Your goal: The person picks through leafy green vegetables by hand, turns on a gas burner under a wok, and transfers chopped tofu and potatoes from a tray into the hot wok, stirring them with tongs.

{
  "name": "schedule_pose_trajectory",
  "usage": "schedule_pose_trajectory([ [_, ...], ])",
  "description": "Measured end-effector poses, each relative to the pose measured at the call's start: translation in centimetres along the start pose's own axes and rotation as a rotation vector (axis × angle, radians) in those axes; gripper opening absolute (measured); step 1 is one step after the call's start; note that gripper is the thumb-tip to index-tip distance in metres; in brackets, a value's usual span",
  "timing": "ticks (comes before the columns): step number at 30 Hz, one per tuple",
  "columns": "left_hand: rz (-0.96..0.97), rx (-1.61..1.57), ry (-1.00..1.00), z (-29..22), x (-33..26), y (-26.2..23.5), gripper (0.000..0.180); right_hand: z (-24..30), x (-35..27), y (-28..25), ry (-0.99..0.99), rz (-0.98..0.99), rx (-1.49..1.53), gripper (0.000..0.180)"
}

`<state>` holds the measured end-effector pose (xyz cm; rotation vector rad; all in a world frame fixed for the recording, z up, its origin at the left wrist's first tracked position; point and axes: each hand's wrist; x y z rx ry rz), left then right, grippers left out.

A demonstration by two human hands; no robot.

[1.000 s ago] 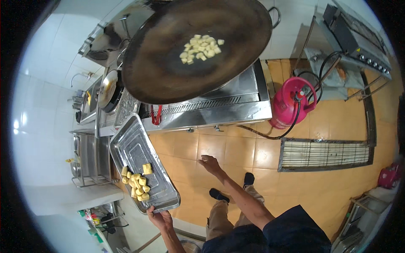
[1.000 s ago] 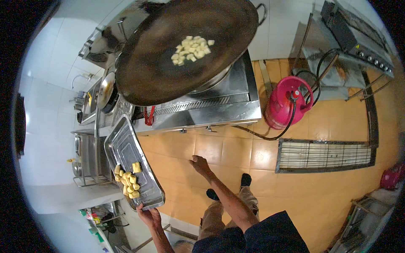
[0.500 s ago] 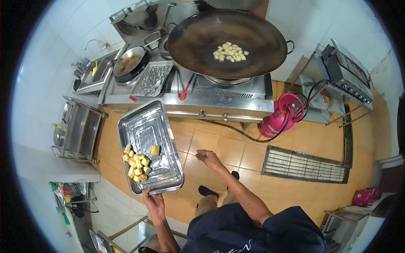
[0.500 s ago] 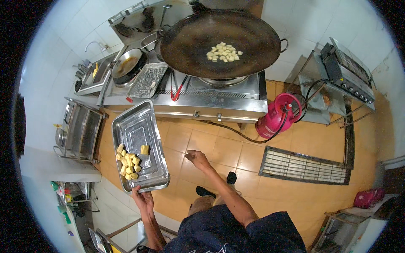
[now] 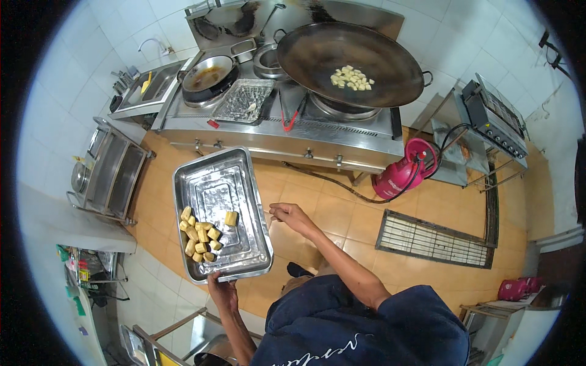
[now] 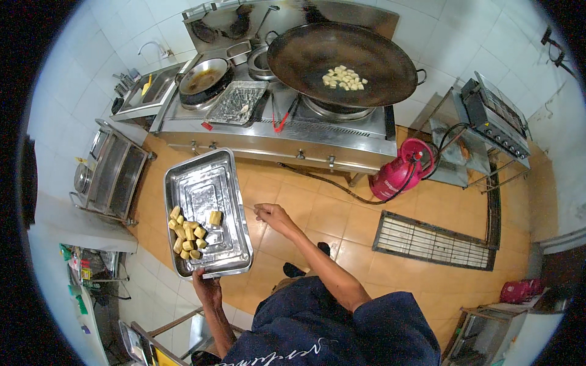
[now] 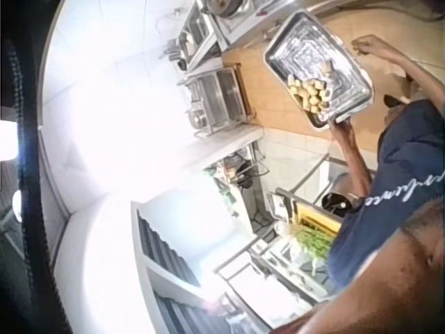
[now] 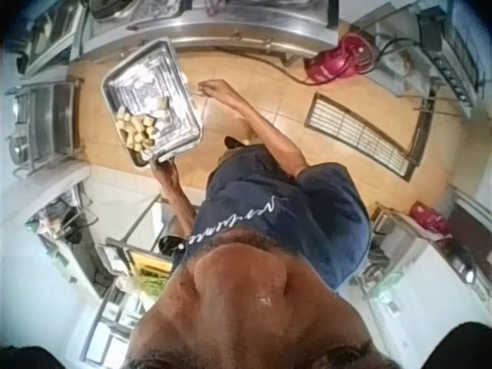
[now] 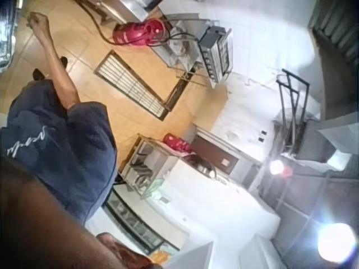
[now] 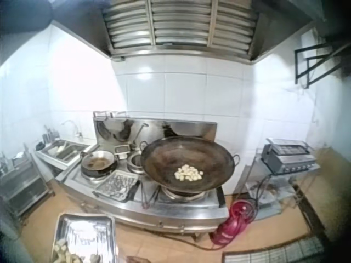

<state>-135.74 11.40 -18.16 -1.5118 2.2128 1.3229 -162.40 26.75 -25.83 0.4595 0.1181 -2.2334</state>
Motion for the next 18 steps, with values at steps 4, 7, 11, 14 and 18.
schedule_pose_trajectory([
  [4, 0.022, -0.06, 0.007, -1.0, -0.8, -0.9, 0.03, 1.1, 1.1, 1.7, -0.053, 0.076, -0.016, 0.04],
  [7, -0.051, -0.108, 0.056, -0.8, -1.7, -0.3, 0.026, 1.8, 2.0, 2.6, -0.149, 0.123, 0.053, 0.039],
  [11, -0.122, -0.218, 0.056, -0.3, -2.5, -2.2, 0.031, 3.8, 2.9, 3.4, -0.129, 0.203, 0.042, 0.04],
  [14, -0.207, -0.194, 0.111, 0.0, -3.4, -1.3, 0.031, 4.5, 3.7, 3.7, -0.088, 0.195, 0.03, 0.038],
  [18, -0.183, -0.226, 0.098, 0.6, -5.0, -4.2, 0.036, 5.7, 2.8, 6.0, -0.033, 0.216, 0.021, 0.039],
])
Point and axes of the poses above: each hand's wrist, its own x-axis towards the middle knuckle, its own y-axis out of the palm, z = x × y, and after that the axes turned 11 degrees about -x, right-handed
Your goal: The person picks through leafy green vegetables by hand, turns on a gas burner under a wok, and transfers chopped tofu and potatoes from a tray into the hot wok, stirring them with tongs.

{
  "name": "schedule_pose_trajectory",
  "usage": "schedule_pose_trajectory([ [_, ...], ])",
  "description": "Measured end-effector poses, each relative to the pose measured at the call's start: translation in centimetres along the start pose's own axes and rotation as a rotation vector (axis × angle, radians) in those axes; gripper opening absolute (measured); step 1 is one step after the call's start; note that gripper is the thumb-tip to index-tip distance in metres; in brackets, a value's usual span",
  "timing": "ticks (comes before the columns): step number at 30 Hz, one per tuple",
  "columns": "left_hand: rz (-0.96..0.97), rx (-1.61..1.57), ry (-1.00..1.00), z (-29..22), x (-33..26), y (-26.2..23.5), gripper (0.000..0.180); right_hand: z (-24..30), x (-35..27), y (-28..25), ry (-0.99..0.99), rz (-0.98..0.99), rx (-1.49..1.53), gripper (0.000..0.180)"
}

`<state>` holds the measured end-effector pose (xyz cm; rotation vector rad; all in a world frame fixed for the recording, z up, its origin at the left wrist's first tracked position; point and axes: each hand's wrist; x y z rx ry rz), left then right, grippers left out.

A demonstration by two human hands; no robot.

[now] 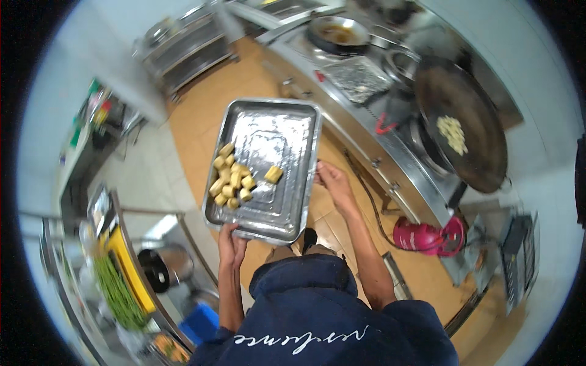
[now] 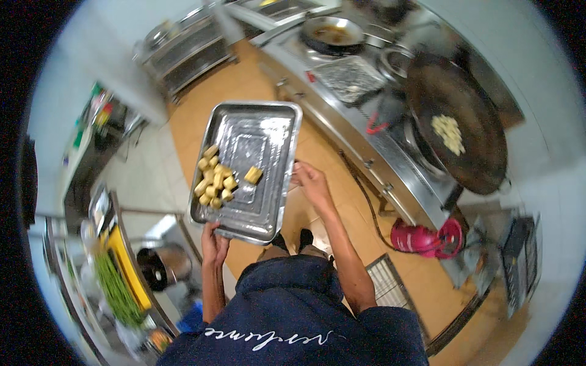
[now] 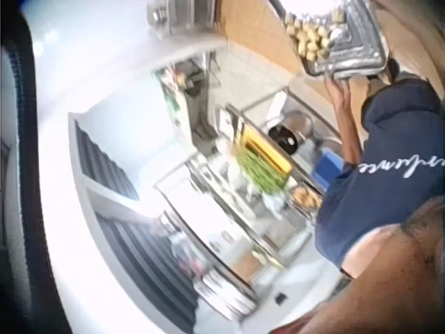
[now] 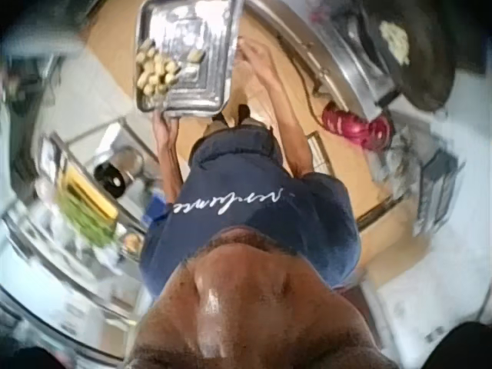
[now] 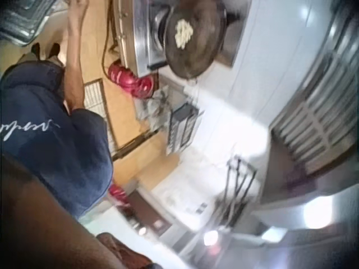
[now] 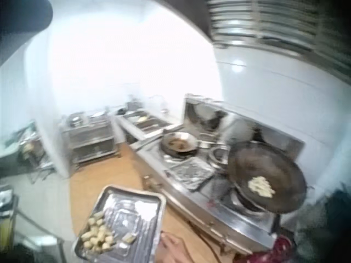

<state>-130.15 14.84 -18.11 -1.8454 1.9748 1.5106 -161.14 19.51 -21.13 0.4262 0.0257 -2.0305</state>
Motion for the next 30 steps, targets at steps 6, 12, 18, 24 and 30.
schedule_pose_trajectory([
  [6, -0.045, -0.127, 0.137, 0.2, -4.9, -2.7, 0.039, 0.8, -1.6, 4.2, 0.08, 0.251, 0.042, 0.04],
  [12, -0.083, -0.253, 0.281, -0.9, -10.8, -9.1, 0.042, 1.1, -5.9, 11.8, 0.156, 0.489, -0.016, 0.035],
  [18, -0.136, -0.349, 0.392, -3.6, -17.5, -17.6, 0.039, -0.5, -11.6, 22.0, 0.136, 0.672, -0.218, 0.031],
  [24, -0.211, -0.318, 0.598, -8.1, -25.2, -23.4, 0.039, -4.2, -16.1, 33.2, 0.132, 0.856, -0.26, 0.032],
  [30, -0.364, -0.376, 0.745, -10.7, -31.7, -29.0, 0.035, -6.1, -21.7, 43.4, 0.109, 1.028, -0.308, 0.027],
])
Point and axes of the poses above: each hand's wrist, its own x-axis towards the middle knuckle, its own y-axis out of the palm, z = x × y, and after that the axes turned 11 degrees about -x, right-handed
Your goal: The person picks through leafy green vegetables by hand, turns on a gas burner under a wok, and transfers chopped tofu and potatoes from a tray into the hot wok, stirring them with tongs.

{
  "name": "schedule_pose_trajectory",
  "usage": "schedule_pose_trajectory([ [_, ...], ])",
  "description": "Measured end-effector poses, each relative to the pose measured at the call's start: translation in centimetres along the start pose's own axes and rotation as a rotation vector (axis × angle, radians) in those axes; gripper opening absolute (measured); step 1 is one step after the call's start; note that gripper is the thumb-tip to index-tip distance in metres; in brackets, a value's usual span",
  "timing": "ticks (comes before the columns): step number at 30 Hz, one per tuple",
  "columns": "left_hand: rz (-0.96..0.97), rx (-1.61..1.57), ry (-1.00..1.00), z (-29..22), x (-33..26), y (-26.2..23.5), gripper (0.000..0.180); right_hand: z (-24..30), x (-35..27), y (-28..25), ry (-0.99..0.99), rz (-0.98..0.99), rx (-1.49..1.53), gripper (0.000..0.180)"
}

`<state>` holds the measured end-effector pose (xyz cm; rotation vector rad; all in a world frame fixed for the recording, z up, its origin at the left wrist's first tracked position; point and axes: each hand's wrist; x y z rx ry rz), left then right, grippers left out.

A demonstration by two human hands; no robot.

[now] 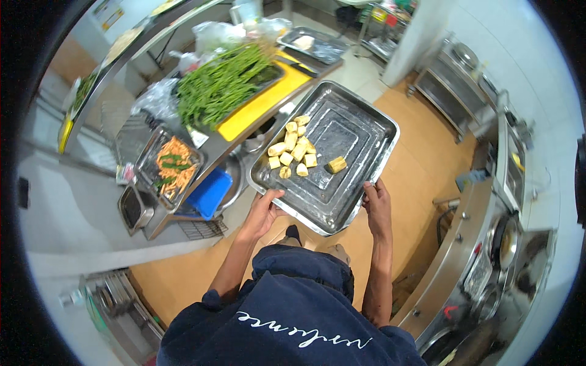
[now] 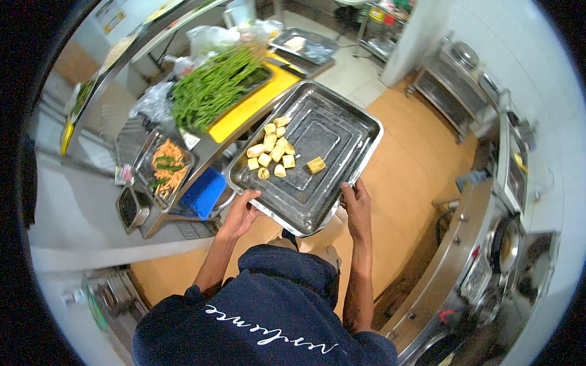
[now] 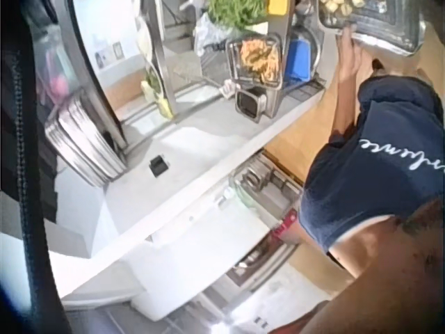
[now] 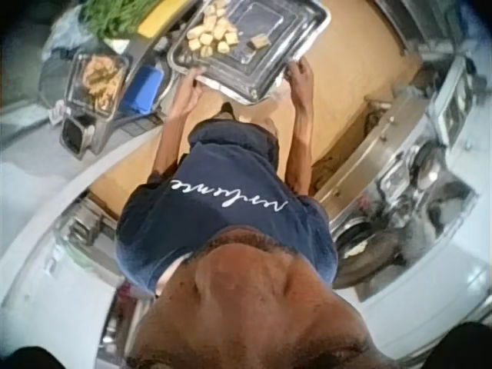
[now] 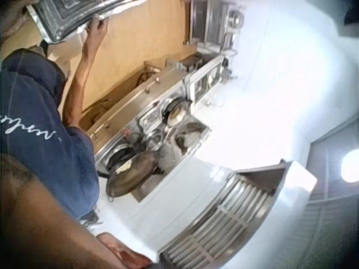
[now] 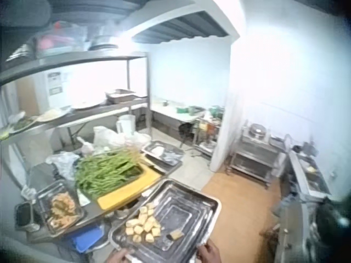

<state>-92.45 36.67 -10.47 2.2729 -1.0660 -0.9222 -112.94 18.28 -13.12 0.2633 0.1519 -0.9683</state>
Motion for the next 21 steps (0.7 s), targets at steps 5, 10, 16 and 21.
schedule_pose_trajectory([
  [5, -0.202, -0.022, 0.125, -3.8, -0.5, -4.0, 0.032, 0.8, 4.5, 6.9, -0.009, 0.109, -0.095, 0.023],
  [10, -0.353, -0.101, 0.22, -5.7, -1.4, -7.0, 0.041, 1.7, 8.6, 12.2, 0.009, 0.32, -0.108, 0.024],
  [16, -0.437, -0.215, 0.367, -5.6, -2.1, -7.9, 0.053, 2.5, 13.8, 16.8, -0.006, 0.596, -0.161, 0.024],
  [21, -0.538, -0.275, 0.503, -6.2, -3.0, -7.4, 0.054, 2.3, 16.4, 20.9, 0.084, 0.806, -0.133, 0.031],
])
Point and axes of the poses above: each hand's wrist, its own x-axis towards the middle knuckle, its own y-axis out of the palm, z = x × y, and after that the axes turned 11 degrees about -x, right-handed
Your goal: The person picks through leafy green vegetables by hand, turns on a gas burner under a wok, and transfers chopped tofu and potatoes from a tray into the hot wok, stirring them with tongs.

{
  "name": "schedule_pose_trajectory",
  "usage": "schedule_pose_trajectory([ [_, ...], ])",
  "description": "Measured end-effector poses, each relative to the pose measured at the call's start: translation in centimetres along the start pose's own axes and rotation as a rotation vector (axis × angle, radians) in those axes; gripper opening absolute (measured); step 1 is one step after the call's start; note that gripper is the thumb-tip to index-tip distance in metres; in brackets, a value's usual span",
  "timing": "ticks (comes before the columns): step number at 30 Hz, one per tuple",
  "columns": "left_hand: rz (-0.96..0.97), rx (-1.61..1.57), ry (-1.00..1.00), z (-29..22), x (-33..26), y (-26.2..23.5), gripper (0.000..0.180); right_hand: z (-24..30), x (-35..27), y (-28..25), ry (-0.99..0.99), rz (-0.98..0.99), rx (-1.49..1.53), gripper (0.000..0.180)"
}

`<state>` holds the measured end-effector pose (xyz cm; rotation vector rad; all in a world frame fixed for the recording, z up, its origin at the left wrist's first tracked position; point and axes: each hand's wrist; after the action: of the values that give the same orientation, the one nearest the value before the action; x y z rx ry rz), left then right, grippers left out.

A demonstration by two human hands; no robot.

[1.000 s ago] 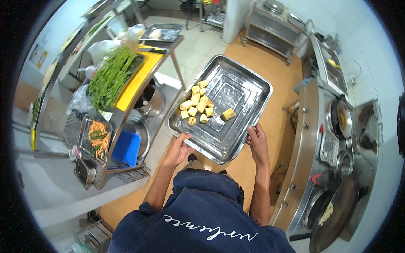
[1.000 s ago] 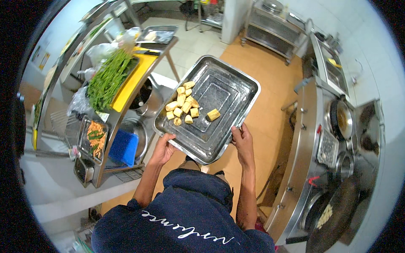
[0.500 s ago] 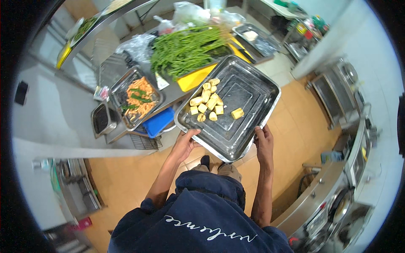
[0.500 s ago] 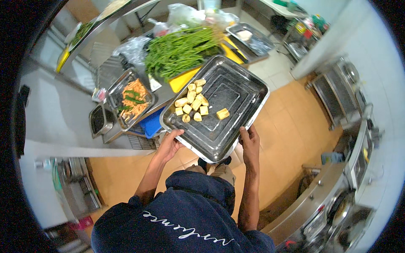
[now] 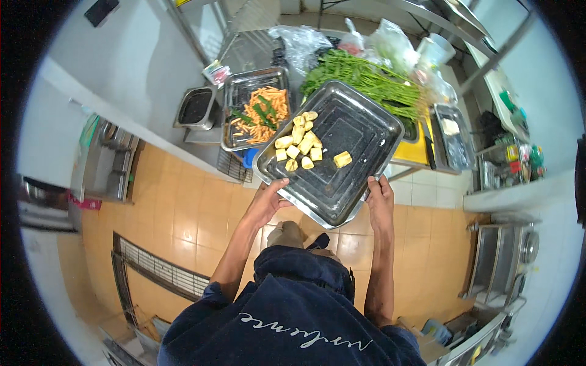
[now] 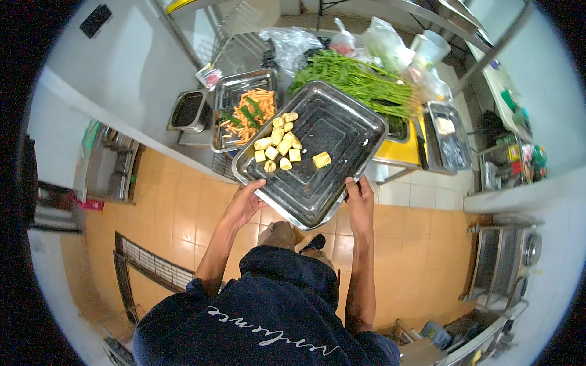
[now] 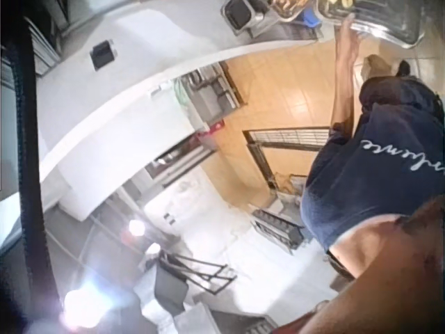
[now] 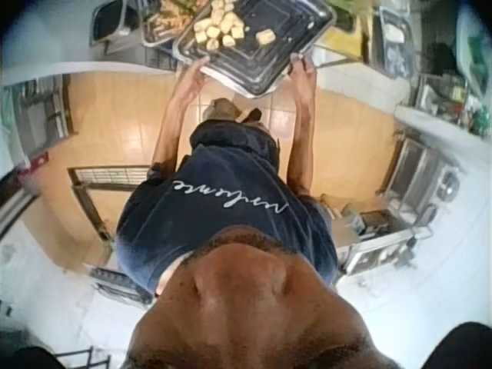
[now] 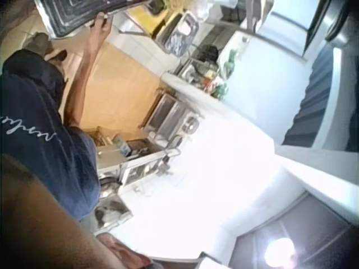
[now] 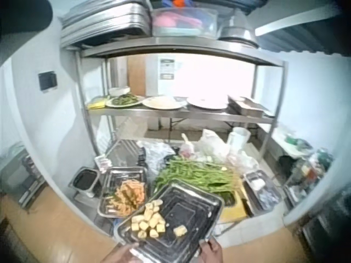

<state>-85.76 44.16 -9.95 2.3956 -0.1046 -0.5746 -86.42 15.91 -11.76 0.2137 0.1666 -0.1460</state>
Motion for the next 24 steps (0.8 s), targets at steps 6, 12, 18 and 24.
schedule_pose_trajectory([
  [6, -0.076, -0.035, 0.067, -2.9, 1.8, -2.5, 0.045, 2.0, 5.3, 5.2, 0.013, 0.066, -0.072, 0.032],
  [12, -0.049, -0.066, 0.076, -9.8, 5.0, -3.3, 0.051, 1.7, 12.2, 10.0, 0.003, 0.089, -0.059, 0.032],
  [18, -0.036, -0.064, 0.081, -15.6, 10.2, -7.0, 0.051, 2.1, 17.1, 15.8, -0.017, 0.086, -0.004, 0.029],
  [24, -0.004, -0.112, 0.028, -19.4, 13.9, -8.7, 0.048, 0.9, 22.1, 18.5, 0.023, -0.012, -0.062, 0.028],
])
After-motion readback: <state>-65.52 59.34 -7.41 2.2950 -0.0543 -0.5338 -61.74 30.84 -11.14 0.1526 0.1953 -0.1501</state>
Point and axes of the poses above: each hand's wrist, its own x-axis towards the middle knuckle, its own y-axis out of the palm, z = x × y, and after that the axes turned 11 degrees about -x, right-handed
